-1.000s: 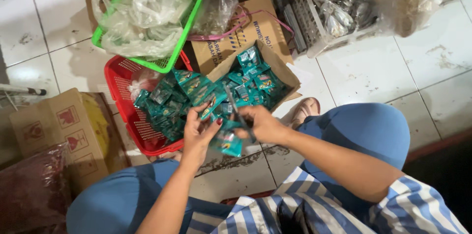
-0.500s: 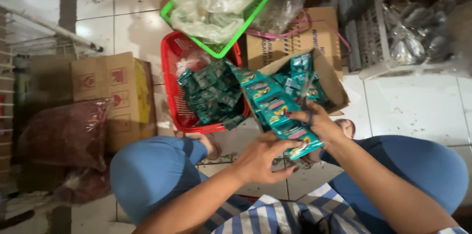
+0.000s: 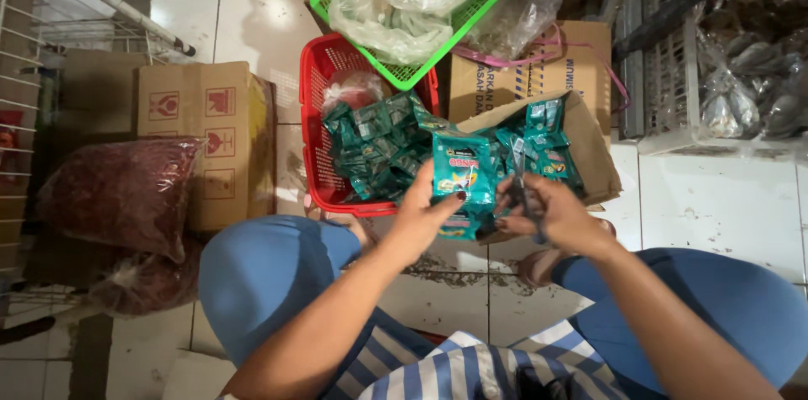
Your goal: The person uses shears to cut open small blue sauce packets, separating them and placing them into a cardboard box while sitting on the floor of a grocery store area.
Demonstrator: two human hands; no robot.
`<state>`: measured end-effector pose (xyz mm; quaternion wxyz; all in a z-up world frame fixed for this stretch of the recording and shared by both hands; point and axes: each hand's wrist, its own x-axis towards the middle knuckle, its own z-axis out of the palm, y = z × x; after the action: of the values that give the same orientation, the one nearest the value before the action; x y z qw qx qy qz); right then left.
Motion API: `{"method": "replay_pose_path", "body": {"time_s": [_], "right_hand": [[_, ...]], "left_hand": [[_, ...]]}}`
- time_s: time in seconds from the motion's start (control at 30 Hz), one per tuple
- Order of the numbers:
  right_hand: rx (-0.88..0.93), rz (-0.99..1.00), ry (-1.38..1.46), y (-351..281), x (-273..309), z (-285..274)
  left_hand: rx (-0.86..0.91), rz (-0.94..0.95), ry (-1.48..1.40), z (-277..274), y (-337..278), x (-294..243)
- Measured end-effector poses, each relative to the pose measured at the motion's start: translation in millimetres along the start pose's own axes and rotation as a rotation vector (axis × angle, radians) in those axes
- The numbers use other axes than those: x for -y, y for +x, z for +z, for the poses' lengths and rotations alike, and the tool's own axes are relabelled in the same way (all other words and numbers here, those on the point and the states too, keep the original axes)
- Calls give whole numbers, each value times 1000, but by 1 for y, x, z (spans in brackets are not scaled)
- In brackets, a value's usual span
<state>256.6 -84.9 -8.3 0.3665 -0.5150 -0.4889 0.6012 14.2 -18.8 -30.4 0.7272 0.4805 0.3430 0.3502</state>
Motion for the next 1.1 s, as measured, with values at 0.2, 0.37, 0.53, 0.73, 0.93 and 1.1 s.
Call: {"method": "replay_pose_path", "body": {"time_s": [0.2, 0.37, 0.53, 0.73, 0.93, 1.1], "right_hand": [[317, 416, -458, -21, 43, -31], [448, 390, -161, -24, 48, -20], [473, 420, 20, -23, 50, -14], [440, 440, -114, -20, 42, -7], [402, 389, -135, -21, 28, -8], [359, 406, -112, -21, 23, -11]], "left_hand": [[76, -202, -194, -21, 2, -35], [249, -80, -90, -24, -10, -41], [309, -174, -133, -24, -5, -38], [320, -170, -98, -27, -1, -28], [337, -187, -146, -26, -1, -29], [346, -220, -112, -25, -2, -36]]}}
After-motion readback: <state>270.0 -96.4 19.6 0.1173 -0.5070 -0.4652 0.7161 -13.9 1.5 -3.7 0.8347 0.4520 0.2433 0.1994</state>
